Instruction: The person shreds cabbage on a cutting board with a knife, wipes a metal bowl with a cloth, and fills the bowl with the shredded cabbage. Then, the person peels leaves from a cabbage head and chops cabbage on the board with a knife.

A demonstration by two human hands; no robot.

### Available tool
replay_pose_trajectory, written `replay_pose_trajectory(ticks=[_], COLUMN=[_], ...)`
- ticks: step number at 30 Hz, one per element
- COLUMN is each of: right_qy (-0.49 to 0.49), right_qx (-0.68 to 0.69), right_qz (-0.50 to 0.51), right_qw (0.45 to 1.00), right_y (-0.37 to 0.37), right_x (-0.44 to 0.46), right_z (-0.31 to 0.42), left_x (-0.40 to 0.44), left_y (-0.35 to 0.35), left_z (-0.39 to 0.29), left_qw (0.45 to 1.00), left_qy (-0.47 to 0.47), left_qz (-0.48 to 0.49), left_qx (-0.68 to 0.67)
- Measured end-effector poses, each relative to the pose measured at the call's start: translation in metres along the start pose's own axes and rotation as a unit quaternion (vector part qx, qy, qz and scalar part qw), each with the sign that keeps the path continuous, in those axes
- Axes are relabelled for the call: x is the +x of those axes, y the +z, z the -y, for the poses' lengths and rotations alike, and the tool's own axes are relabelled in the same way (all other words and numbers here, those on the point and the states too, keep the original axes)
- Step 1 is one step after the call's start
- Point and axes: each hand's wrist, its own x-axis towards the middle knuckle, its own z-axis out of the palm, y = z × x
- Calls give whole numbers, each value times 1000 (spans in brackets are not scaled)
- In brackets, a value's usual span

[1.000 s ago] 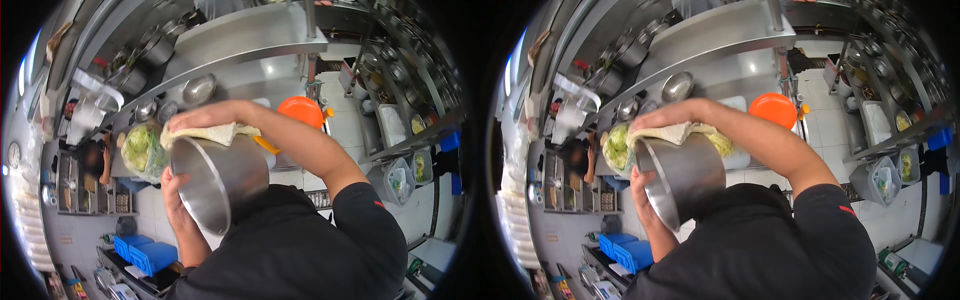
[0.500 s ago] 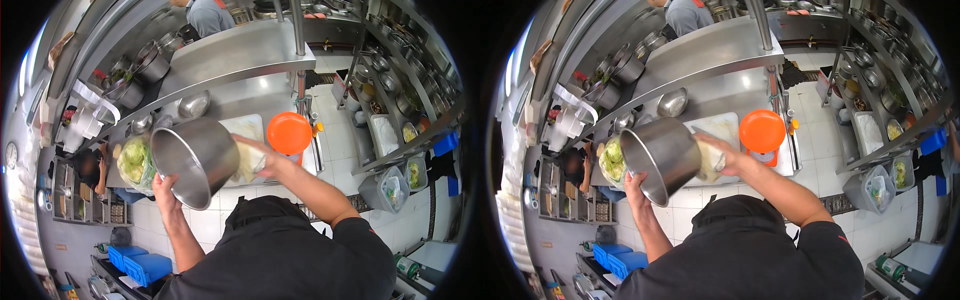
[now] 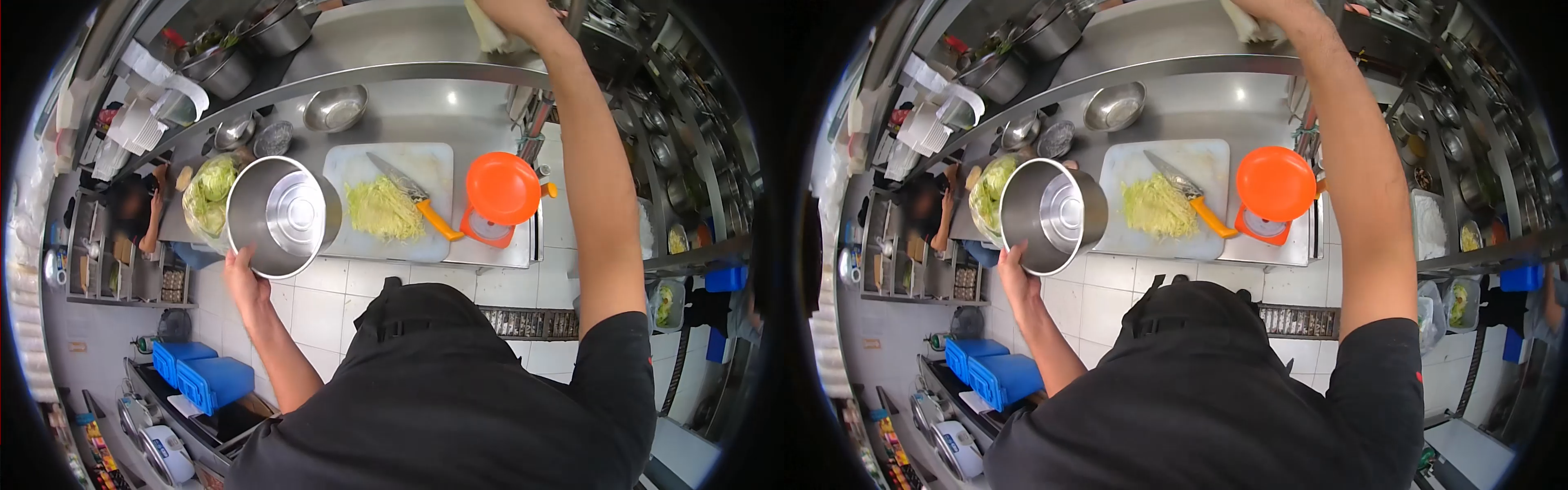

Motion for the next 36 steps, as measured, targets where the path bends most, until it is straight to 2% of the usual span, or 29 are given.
replay_pose_trajectory(ticks=[3,6,7,8,9,10,11,12,13,15,17,20,23,26,27,31,34,35,36], right_qy=[104,23,-73,-168,-68,33,112,125,171,171,150,190,226,234,221,202,281,307,332], right_qx=[-165,-276,-220,-161,-27,107,245,327,378,190,67,-66,-117,-120,-130,-192,-143,-122,-101], right_qz=[122,-10,-128,-243,-190,-135,-73,11,67,205,198,173,178,203,183,192,195,191,186], right_qw=[973,961,964,942,979,985,960,937,908,945,966,964,950,943,949,941,929,924,919], right_y=[42,45,47,48,50,58,72,104,129,176,247,280,295,297,295,270,253,249,244], right_x=[-13,-39,-56,-75,-103,-136,-169,-208,-240,-281,-338,-360,-361,-353,-350,-332,-331,-331,-331], right_z=[-28,-10,4,22,42,63,81,67,85,92,53,50,44,45,50,67,83,91,98], left_x=[33,65,81,98,110,122,141,160,170,209,248,278,283,299,298,303,300,289,278], left_y=[-15,9,17,27,46,68,85,103,129,174,216,277,311,316,316,307,300,293,279], left_z=[20,34,43,53,59,67,83,100,108,140,186,230,251,284,288,302,297,278,268], left_qw=[999,996,994,991,988,984,979,974,966,952,936,927,938,921,919,901,898,892,900], left_qy=[-26,-62,-73,-84,-86,-89,-98,-110,-132,-167,-196,-235,-223,-269,-281,-271,-260,-249,-207], left_qz=[26,68,83,100,125,151,176,200,220,258,293,289,253,276,264,310,331,336,348], left_qx=[15,17,26,35,22,6,2,-1,-15,-6,21,43,75,64,77,133,130,169,164])
